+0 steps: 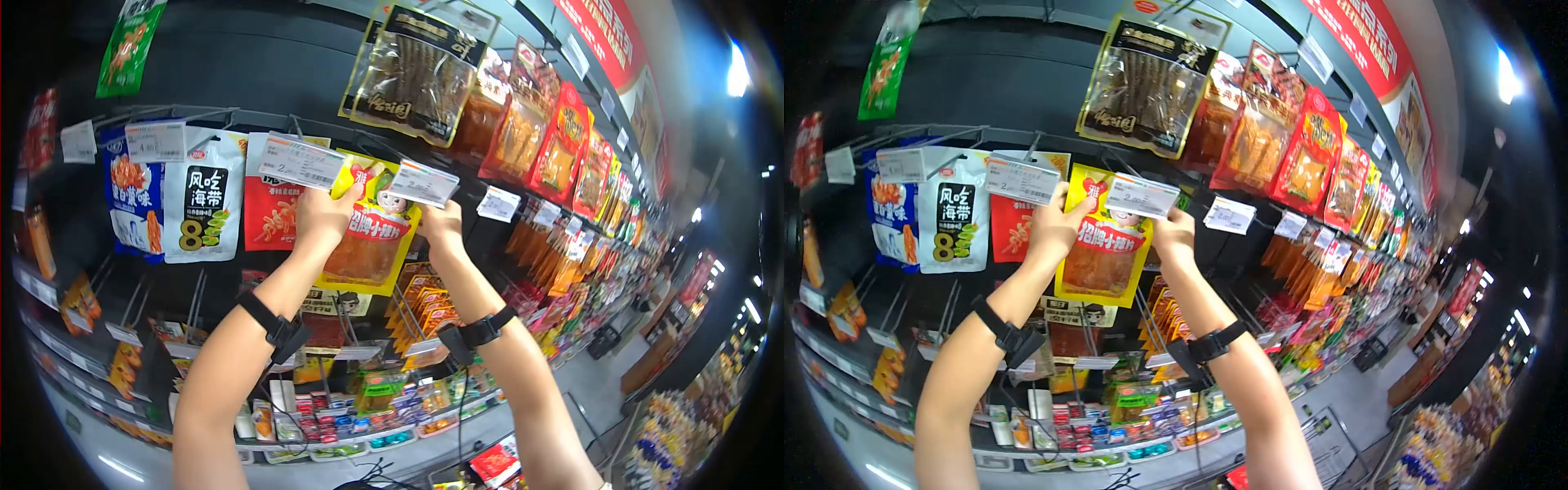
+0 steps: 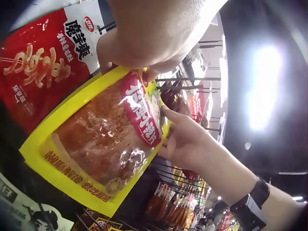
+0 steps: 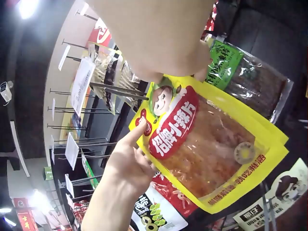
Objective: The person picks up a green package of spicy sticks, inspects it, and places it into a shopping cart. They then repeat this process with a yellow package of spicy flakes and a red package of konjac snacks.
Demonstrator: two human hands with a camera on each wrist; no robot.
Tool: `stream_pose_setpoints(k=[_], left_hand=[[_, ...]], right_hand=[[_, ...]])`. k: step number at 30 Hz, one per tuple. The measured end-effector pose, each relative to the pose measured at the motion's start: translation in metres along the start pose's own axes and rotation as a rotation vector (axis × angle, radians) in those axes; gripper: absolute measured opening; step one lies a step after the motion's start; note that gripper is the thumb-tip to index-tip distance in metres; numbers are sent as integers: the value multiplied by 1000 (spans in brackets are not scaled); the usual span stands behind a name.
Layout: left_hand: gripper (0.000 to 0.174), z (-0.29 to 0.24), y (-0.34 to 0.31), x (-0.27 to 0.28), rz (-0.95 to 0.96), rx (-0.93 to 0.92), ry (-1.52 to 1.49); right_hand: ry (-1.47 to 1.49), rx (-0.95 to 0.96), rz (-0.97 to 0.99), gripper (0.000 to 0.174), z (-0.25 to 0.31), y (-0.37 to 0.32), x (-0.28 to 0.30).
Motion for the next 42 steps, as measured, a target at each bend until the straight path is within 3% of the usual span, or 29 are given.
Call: stream_pose_setpoints(k=[4,5,7,9,11,13,14,16,19,21,22,25,26,27,30,31,34,38,40,41,42], left_hand=[[53,-11,-40,15,54,88,-227],[55,-12,-48,20,94,40,-284],[54,-34,-89,35,93,59,-350],[51,-54,-137,46,141,72,-434],[60,-59,-184,59,207,-60,-344],[66,-34,-234,93,66,31,-317],[56,-9,-262,122,96,43,-312],[49,4,-299,100,881,-37,-490],[45,55,-356,59,971,272,-519],[37,105,-375,40,761,438,-192],[37,120,-386,30,768,540,-158],[39,106,-404,-49,806,654,-95],[38,109,-409,-65,827,677,-75],[38,116,-414,-82,849,697,-55],[36,134,-438,-126,860,807,10],[35,141,-447,-137,857,862,40],[32,154,-478,-175,898,944,184],[30,169,-513,-220,923,1009,304],[30,174,-521,-237,952,989,373],[30,181,-524,-242,944,996,412],[28,188,-530,-245,947,1036,414]], right_hand=[[90,7,127,30,11,-46,30],[85,-6,181,29,16,-63,40],[8,-2,428,28,9,-100,65],[-87,3,604,26,-11,-146,104],[-44,-25,682,27,-30,-198,152],[-301,5,783,28,-48,-246,209],[-287,-118,725,28,-70,-274,245],[-263,-372,605,28,-124,-337,314],[-415,-666,375,27,-189,-438,409],[-497,-823,295,26,-229,-515,459],[-444,-931,202,24,-253,-559,484],[-409,-1169,32,23,-340,-702,531],[-557,-1196,114,25,-372,-751,544],[-704,-1217,198,28,-400,-798,552],[-509,-1375,120,37,-457,-896,539],[-582,-1419,111,36,-461,-915,537],[-694,-1570,51,37,-478,-951,517],[-643,-1616,5,30,-510,-972,495],[-643,-1544,-58,31,-524,-996,485],[-663,-1493,-98,33,-533,-990,494],[-574,-1633,-8,49,-540,-1000,492]])
Point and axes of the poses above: each hand's wrist, its own y-axis towards the middle knuckle, its own x-axis out of the back of the hand, z = x × y, the point moved 8 cm from there along y, towards the middle knuckle, and after that the axes turned 13 degrees about x, right-handed, at the moved point
